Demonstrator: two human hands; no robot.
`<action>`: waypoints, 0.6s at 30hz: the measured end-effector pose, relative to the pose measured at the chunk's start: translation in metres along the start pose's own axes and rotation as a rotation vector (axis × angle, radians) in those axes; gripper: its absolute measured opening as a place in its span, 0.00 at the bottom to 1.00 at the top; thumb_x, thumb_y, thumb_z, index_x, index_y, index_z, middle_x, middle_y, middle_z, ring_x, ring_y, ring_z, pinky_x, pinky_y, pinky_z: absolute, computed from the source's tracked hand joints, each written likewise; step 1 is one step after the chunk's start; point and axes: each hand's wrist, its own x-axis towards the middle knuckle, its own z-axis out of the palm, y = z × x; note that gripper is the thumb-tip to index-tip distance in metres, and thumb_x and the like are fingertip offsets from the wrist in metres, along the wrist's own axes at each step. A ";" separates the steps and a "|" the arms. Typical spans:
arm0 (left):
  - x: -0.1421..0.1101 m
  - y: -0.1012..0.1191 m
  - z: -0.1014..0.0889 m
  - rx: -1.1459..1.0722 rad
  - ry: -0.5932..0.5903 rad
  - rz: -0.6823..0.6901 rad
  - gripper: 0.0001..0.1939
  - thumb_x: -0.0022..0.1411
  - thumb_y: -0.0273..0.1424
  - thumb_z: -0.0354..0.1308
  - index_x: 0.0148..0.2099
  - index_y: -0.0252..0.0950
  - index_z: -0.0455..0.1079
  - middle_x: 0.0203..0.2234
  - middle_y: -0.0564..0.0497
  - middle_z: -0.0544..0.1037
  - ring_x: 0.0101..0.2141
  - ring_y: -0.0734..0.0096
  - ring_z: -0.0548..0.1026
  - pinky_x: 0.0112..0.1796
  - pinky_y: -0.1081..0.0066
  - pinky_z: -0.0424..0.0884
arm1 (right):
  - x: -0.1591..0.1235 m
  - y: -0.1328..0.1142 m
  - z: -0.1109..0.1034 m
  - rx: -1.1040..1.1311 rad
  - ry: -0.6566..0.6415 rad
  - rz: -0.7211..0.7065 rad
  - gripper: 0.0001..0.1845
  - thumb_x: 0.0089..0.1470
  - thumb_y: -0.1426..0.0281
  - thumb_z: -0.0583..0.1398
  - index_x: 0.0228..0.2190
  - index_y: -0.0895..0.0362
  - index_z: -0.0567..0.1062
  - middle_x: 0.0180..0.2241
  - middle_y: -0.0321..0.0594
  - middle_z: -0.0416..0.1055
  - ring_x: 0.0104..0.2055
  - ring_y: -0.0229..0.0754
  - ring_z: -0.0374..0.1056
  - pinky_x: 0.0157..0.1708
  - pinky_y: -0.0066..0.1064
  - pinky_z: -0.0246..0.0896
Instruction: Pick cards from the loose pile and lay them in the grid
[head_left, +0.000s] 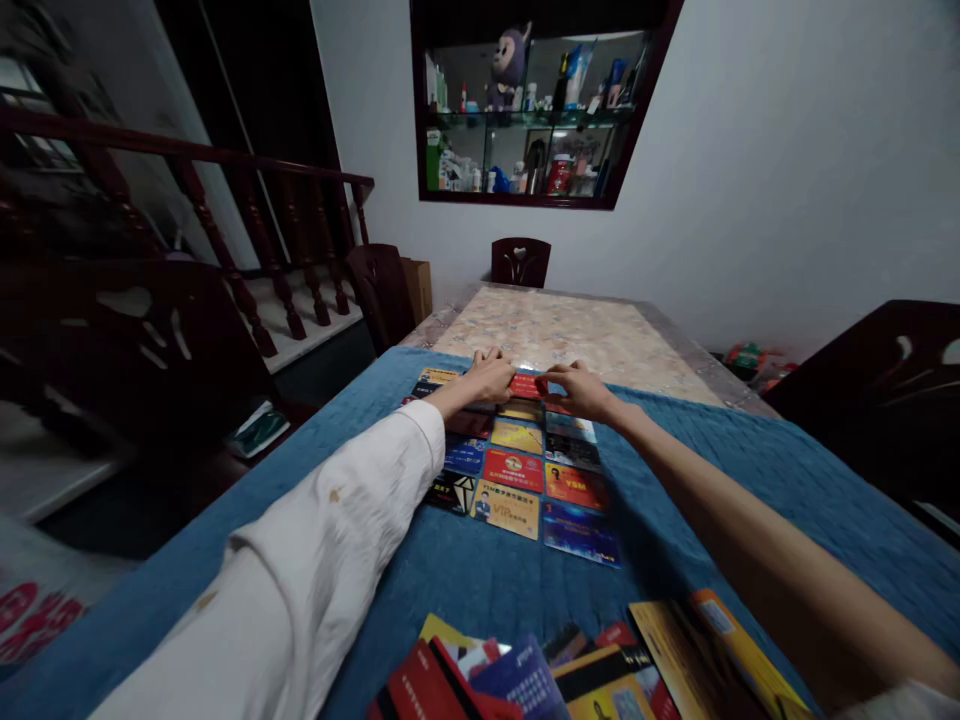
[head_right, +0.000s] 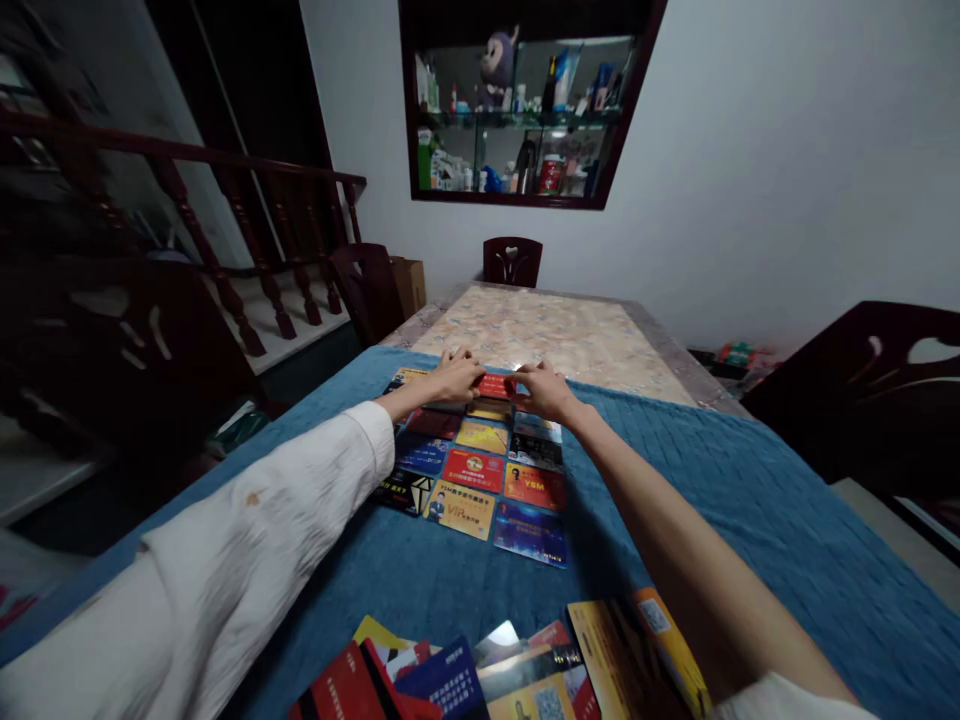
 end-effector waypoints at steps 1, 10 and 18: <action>0.004 -0.001 0.002 -0.005 -0.009 -0.006 0.11 0.59 0.28 0.56 0.44 0.35 0.74 0.52 0.39 0.73 0.58 0.46 0.60 0.53 0.46 0.60 | 0.003 0.003 0.004 0.000 -0.004 0.001 0.18 0.59 0.62 0.59 0.50 0.49 0.77 0.50 0.45 0.74 0.48 0.50 0.65 0.47 0.39 0.55; 0.024 -0.009 0.014 -0.022 -0.057 -0.027 0.11 0.55 0.24 0.55 0.40 0.34 0.74 0.49 0.39 0.75 0.57 0.48 0.61 0.53 0.46 0.61 | 0.026 0.024 0.031 -0.006 -0.043 0.004 0.21 0.56 0.58 0.61 0.51 0.48 0.77 0.52 0.46 0.74 0.49 0.53 0.67 0.51 0.42 0.54; 0.040 -0.012 0.029 -0.040 -0.112 -0.049 0.12 0.53 0.23 0.55 0.40 0.33 0.74 0.48 0.38 0.75 0.58 0.48 0.60 0.58 0.40 0.56 | 0.038 0.032 0.042 -0.010 -0.085 0.016 0.21 0.56 0.61 0.60 0.51 0.49 0.78 0.49 0.45 0.77 0.48 0.50 0.69 0.53 0.39 0.54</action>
